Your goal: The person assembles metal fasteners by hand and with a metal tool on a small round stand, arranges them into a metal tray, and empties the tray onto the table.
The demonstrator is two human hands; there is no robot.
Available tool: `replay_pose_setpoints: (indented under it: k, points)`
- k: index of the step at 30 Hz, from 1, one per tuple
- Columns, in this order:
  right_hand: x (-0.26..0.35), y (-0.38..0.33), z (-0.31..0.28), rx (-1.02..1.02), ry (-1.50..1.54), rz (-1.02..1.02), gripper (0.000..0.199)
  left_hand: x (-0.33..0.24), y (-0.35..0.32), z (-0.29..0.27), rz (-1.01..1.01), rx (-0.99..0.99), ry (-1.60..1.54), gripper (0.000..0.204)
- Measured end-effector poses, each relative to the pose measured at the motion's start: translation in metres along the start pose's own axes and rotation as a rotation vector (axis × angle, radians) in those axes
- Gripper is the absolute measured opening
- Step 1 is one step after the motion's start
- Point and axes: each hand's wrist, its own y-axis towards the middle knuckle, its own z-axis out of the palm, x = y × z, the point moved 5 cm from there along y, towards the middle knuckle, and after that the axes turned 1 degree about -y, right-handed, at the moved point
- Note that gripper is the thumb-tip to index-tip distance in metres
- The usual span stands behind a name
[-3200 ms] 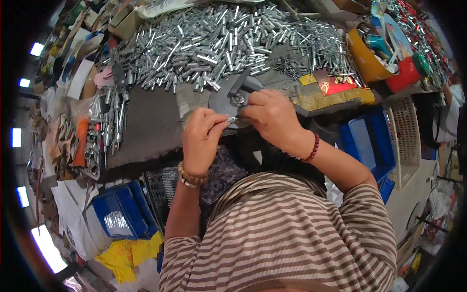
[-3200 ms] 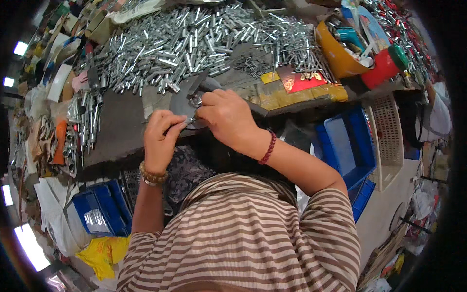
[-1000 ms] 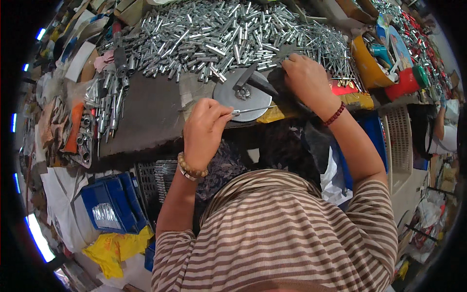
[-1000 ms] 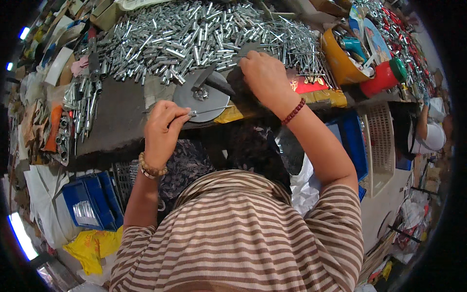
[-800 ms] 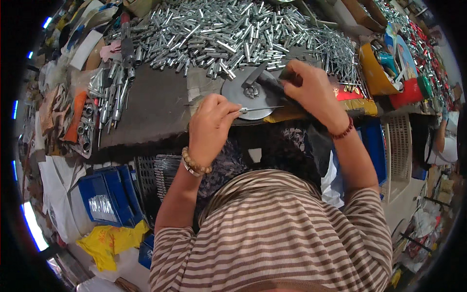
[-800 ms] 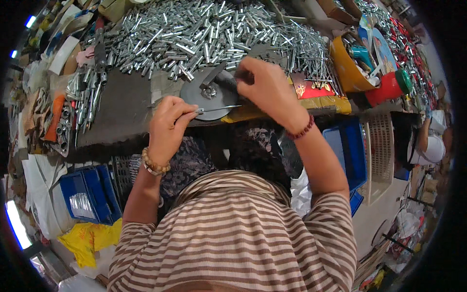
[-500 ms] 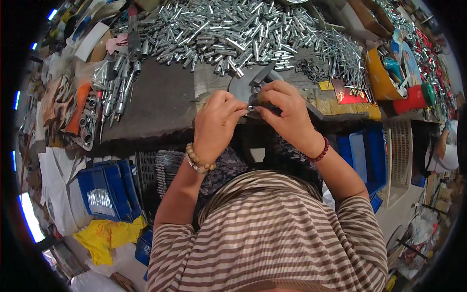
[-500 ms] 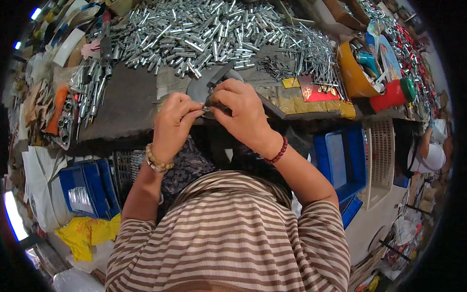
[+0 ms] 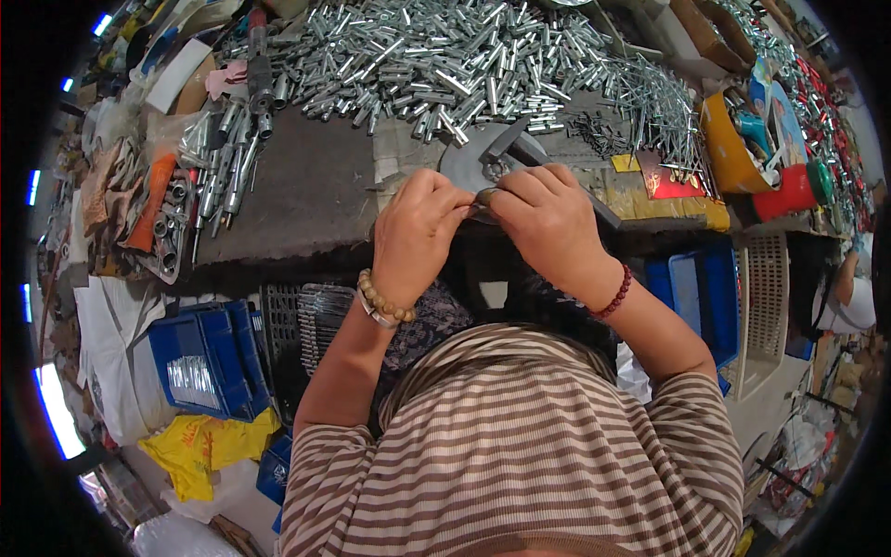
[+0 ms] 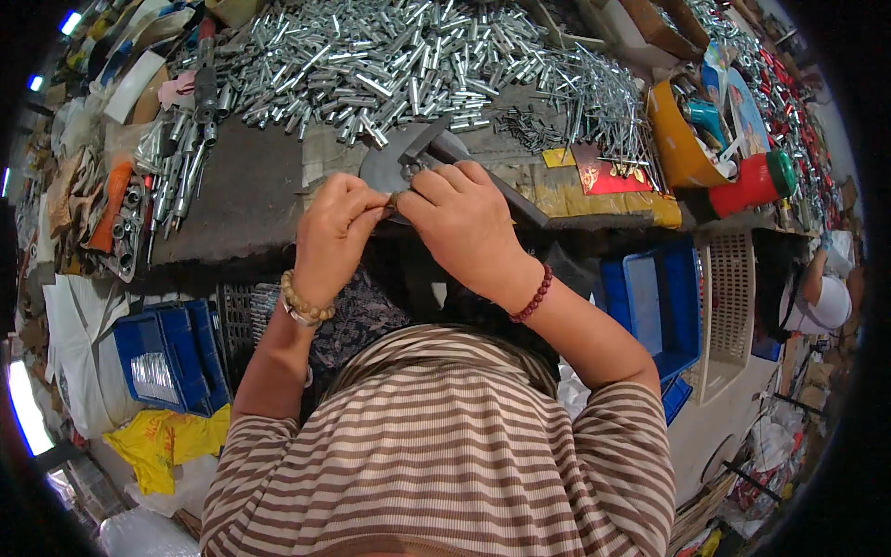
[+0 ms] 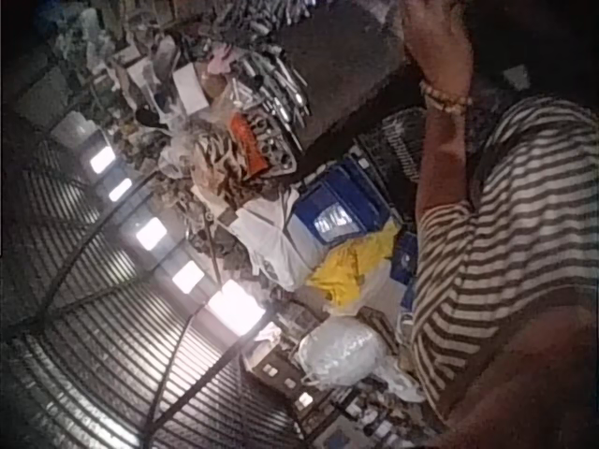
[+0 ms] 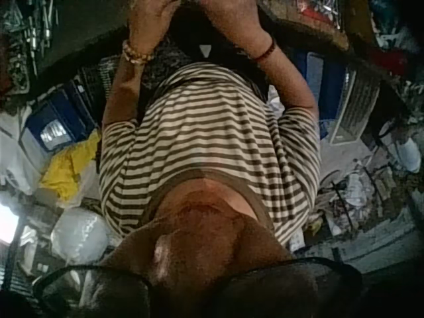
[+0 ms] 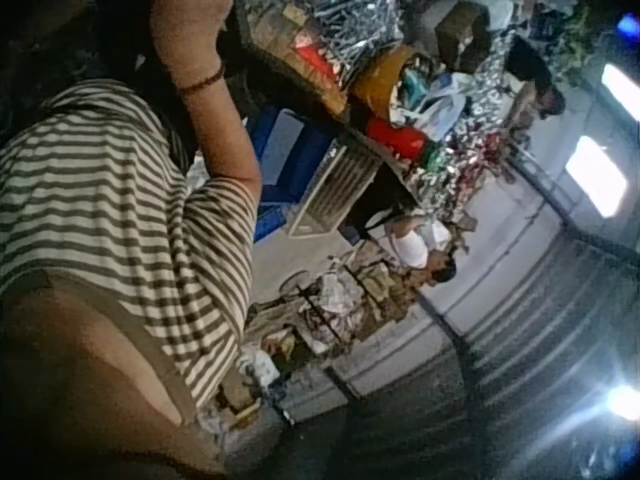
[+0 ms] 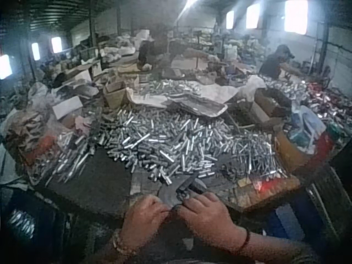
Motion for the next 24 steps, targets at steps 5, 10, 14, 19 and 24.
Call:
replay_pose_setpoints:
  k: [5, 10, 14, 19, 24]
  points:
    - [-0.019, 0.0, -0.029, -0.07, -0.048, 0.158, 0.028, 0.001, -0.001, 0.0, -0.004, 0.006, -0.003, 0.009]
    - [-0.059, -0.015, -0.029, 0.032, 0.021, 0.351, 0.034, 0.002, 0.001, 0.002, 0.002, 0.012, -0.034, 0.009]
    - [-0.042, -0.02, -0.05, 0.003, 0.226, 0.48, 0.035, 0.001, 0.002, 0.001, 0.007, 0.025, -0.045, 0.01]
    - [-0.009, -0.019, -0.063, -0.058, 0.23, 0.237, 0.032, 0.0, 0.002, 0.001, -0.012, 0.06, -0.072, 0.013]
    - [-0.002, -0.022, -0.053, 0.063, 0.095, 0.189, 0.033, 0.0, 0.003, 0.002, 0.014, 0.049, -0.082, 0.015]
